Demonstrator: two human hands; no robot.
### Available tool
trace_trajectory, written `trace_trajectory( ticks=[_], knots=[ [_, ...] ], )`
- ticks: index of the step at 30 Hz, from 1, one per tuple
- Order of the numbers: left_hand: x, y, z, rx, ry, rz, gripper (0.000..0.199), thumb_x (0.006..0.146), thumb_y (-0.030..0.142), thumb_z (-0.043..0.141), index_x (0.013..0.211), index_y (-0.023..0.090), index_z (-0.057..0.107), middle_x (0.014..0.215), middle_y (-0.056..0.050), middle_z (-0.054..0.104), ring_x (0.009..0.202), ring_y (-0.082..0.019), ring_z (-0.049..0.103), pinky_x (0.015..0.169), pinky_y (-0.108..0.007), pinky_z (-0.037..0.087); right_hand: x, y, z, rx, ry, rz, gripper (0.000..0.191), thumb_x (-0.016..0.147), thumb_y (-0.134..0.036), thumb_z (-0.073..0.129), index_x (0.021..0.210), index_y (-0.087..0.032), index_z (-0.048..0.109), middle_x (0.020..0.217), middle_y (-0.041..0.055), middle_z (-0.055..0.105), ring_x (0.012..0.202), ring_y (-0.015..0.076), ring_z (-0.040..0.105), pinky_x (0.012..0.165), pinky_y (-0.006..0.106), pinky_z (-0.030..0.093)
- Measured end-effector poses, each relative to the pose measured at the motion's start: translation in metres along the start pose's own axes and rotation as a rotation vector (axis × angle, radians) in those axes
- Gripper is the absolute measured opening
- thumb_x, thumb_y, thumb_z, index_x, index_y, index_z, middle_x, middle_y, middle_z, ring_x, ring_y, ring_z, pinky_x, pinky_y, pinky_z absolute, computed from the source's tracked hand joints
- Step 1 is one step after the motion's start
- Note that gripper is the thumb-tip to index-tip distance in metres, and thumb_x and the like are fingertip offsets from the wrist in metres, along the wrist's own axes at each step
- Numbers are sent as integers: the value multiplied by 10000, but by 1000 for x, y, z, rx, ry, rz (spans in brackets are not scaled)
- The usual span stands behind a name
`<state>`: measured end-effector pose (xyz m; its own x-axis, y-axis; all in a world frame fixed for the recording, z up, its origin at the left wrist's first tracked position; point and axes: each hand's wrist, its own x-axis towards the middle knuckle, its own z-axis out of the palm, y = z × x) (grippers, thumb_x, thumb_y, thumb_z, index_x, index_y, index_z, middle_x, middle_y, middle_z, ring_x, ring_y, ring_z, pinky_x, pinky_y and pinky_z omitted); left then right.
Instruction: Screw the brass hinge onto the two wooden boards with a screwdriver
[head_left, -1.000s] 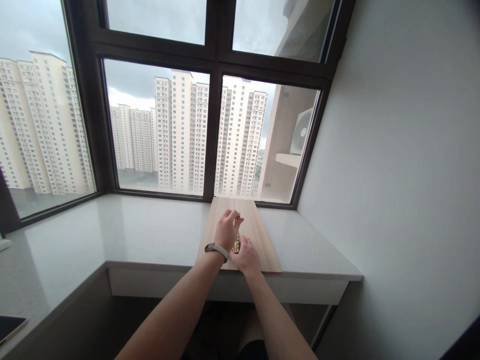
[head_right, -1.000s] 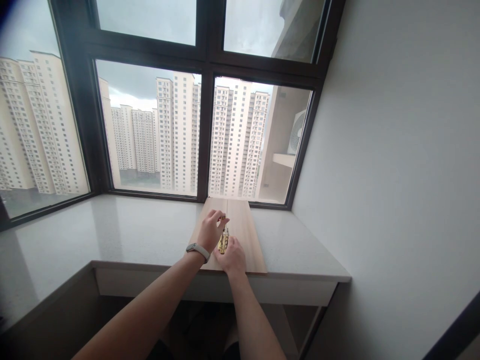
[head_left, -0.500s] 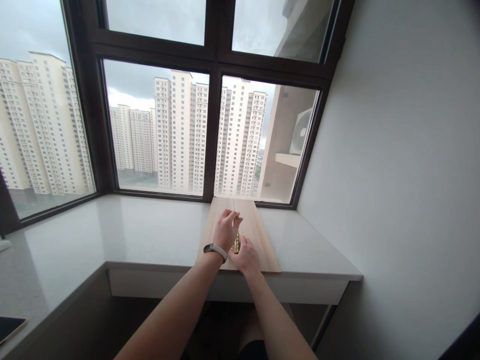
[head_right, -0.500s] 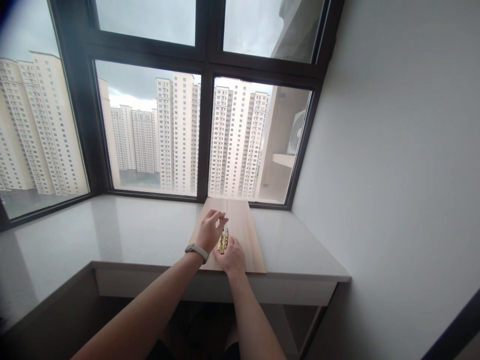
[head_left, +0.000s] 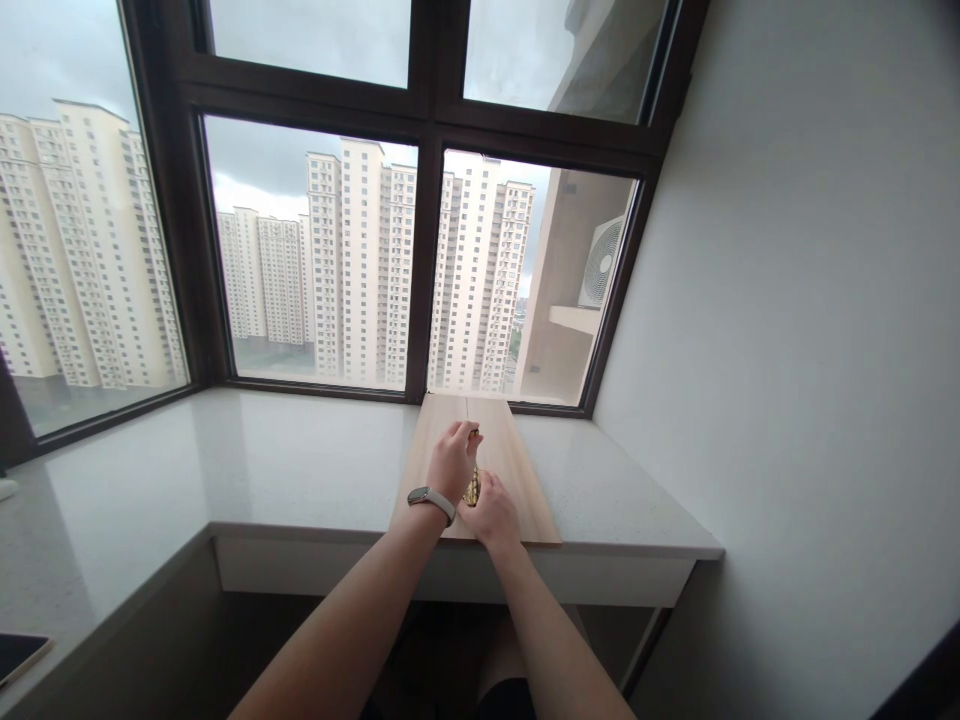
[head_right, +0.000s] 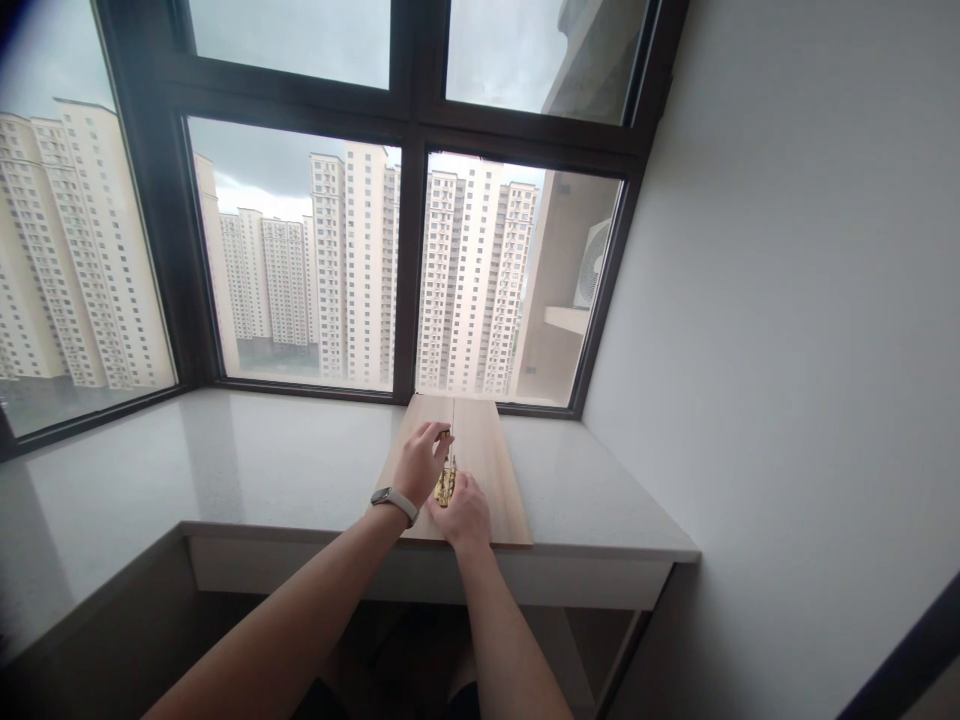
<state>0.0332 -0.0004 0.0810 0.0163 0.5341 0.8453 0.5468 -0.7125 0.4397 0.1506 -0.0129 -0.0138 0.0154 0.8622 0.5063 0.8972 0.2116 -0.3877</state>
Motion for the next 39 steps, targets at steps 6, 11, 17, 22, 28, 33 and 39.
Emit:
trace_trajectory(
  ticks=[6,11,17,22,28,33,39],
  knots=[
    [0,-1,0,27,-10,1,85,963,189,614,1033,229,639,990,-54,656,880,-192,666,780,-320,543,0,1,1,-5,-5,8,508,832,-457,639,1255,-186,567,1211,131,633,1092,277,609,915,331,446],
    [0,0,0,40,-23,-25,131,986,158,555,1074,230,620,1044,-64,674,929,-206,664,801,-334,545,1,2,2,-3,1,0,486,834,-470,631,1229,-192,579,1188,129,637,1071,267,612,914,327,449],
    [0,1,0,38,-33,7,169,994,152,527,1119,229,610,1051,-73,678,996,-227,647,863,-377,548,1,3,3,-1,3,4,495,807,-441,651,1230,-195,579,1194,124,636,1087,270,605,926,331,450],
    [1,4,-4,43,0,55,93,973,181,585,1037,223,638,1023,-74,646,992,-225,634,877,-386,545,1,3,5,14,-1,9,539,808,-460,651,1270,-195,566,1215,129,633,1094,276,605,934,334,448],
    [0,4,-2,32,8,8,141,981,156,554,1072,215,644,1012,-77,638,916,-210,647,810,-363,559,1,3,3,12,5,4,514,813,-458,645,1248,-195,574,1203,128,635,1092,274,606,917,324,449],
    [-1,4,-1,18,-21,27,200,998,145,507,1125,216,644,1023,-81,643,932,-211,651,824,-366,563,1,2,3,4,8,-1,511,811,-439,641,1256,-197,569,1203,124,638,1083,270,610,912,322,450],
    [1,3,-2,2,-40,25,164,991,160,538,1081,227,657,999,-67,640,934,-208,652,824,-359,556,1,1,2,1,2,6,500,820,-442,630,1256,-202,576,1187,126,647,1094,274,610,941,333,447]
  ],
)
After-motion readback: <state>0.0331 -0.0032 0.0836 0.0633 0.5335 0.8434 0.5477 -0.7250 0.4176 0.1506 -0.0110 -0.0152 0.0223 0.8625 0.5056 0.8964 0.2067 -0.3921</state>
